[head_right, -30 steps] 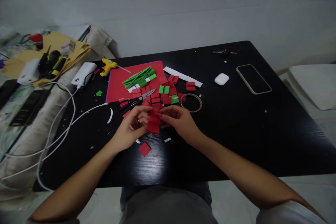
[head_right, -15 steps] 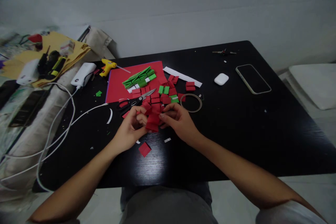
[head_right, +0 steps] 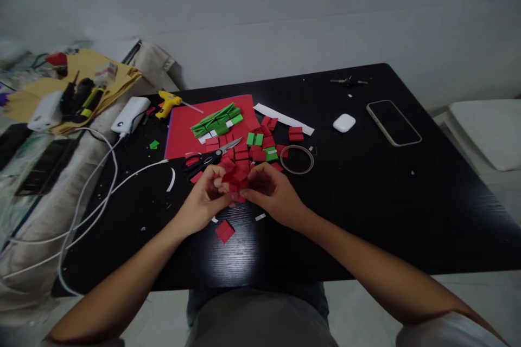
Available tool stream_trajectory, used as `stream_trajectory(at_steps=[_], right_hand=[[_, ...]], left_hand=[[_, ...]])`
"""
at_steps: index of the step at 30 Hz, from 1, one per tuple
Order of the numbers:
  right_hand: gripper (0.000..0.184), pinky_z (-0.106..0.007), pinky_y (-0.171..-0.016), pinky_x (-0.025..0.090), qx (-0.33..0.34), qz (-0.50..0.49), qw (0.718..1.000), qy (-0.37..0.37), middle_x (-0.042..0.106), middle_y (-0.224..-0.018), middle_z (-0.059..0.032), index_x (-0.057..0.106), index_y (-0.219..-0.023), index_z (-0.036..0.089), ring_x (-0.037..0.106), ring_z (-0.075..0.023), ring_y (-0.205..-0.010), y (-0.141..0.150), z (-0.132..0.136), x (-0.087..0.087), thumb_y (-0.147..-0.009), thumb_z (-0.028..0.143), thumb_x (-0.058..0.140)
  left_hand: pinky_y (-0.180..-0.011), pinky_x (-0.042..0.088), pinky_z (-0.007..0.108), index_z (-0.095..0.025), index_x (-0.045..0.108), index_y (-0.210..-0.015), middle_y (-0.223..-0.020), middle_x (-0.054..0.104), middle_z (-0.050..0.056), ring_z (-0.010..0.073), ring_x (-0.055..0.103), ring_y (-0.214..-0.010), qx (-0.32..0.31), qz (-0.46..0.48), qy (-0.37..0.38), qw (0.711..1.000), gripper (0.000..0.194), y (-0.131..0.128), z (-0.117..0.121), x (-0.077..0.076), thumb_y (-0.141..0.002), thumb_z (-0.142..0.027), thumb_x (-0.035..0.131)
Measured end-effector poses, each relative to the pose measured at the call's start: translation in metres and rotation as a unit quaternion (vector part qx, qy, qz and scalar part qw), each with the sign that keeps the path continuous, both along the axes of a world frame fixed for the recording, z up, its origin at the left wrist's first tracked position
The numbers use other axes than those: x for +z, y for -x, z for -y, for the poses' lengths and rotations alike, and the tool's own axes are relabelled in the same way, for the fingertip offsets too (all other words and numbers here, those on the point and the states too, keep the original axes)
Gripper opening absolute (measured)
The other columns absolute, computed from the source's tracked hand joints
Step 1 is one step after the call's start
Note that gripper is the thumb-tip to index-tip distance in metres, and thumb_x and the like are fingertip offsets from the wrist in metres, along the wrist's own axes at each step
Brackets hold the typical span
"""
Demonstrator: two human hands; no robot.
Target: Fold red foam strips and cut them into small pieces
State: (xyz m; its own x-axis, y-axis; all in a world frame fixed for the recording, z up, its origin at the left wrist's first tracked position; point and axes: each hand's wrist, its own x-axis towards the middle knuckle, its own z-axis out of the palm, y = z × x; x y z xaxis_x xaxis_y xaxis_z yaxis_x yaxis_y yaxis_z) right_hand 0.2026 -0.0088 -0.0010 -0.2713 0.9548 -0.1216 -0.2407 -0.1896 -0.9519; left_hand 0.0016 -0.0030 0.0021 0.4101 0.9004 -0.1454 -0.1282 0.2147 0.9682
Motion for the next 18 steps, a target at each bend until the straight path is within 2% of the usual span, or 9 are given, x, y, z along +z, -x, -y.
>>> stream_trajectory(at_steps=[7, 12, 15, 18], right_hand=[[0.038, -0.029, -0.067, 0.055, -0.019, 0.016, 0.999, 0.039, 0.065, -0.075, 0.0034, 0.060, -0.079, 0.022, 0.064, -0.0128, -0.065, -0.001, -0.005, 0.001, -0.071, 0.040, 0.093], [0.034, -0.031, -0.076, 0.059, -0.019, 0.026, 0.999, 0.027, 0.069, -0.084, 0.0018, 0.066, -0.084, 0.022, 0.067, -0.0139, -0.075, -0.002, -0.005, -0.001, -0.070, 0.036, 0.093], [0.044, -0.033, -0.083, 0.060, -0.019, -0.003, 0.999, 0.030, 0.072, -0.090, 0.0015, 0.062, -0.091, 0.024, 0.072, -0.0158, -0.082, -0.001, -0.005, -0.005, -0.065, 0.031, 0.097], [0.050, -0.032, -0.083, 0.061, -0.007, -0.023, 0.999, 0.033, 0.073, -0.090, 0.0020, 0.059, -0.094, 0.025, 0.073, -0.0156, -0.082, -0.002, -0.004, -0.009, -0.064, 0.028, 0.098]], left_hand=[[-0.064, 0.043, 0.023, -0.022, 0.044, -0.102, -0.073, 0.060, -0.007, 0.0088, 0.057, -0.064, 0.003, -0.069, -0.059, 0.996, 0.036, 0.000, 0.001, -0.001, -0.088, -0.023, 0.077], [-0.065, 0.042, 0.023, -0.021, 0.048, -0.096, -0.073, 0.051, -0.006, 0.0092, 0.052, -0.066, 0.024, -0.080, -0.083, 0.993, 0.027, -0.001, 0.000, 0.001, -0.092, -0.028, 0.074], [-0.064, 0.041, 0.022, -0.021, 0.049, -0.095, -0.072, 0.051, -0.007, 0.0091, 0.051, -0.065, 0.031, -0.068, -0.082, 0.994, 0.028, -0.002, 0.000, 0.001, -0.092, -0.032, 0.074], [-0.066, 0.043, 0.022, -0.020, 0.050, -0.098, -0.072, 0.053, -0.006, 0.0095, 0.053, -0.066, 0.035, -0.063, -0.080, 0.994, 0.028, -0.002, -0.001, 0.001, -0.092, -0.033, 0.075]])
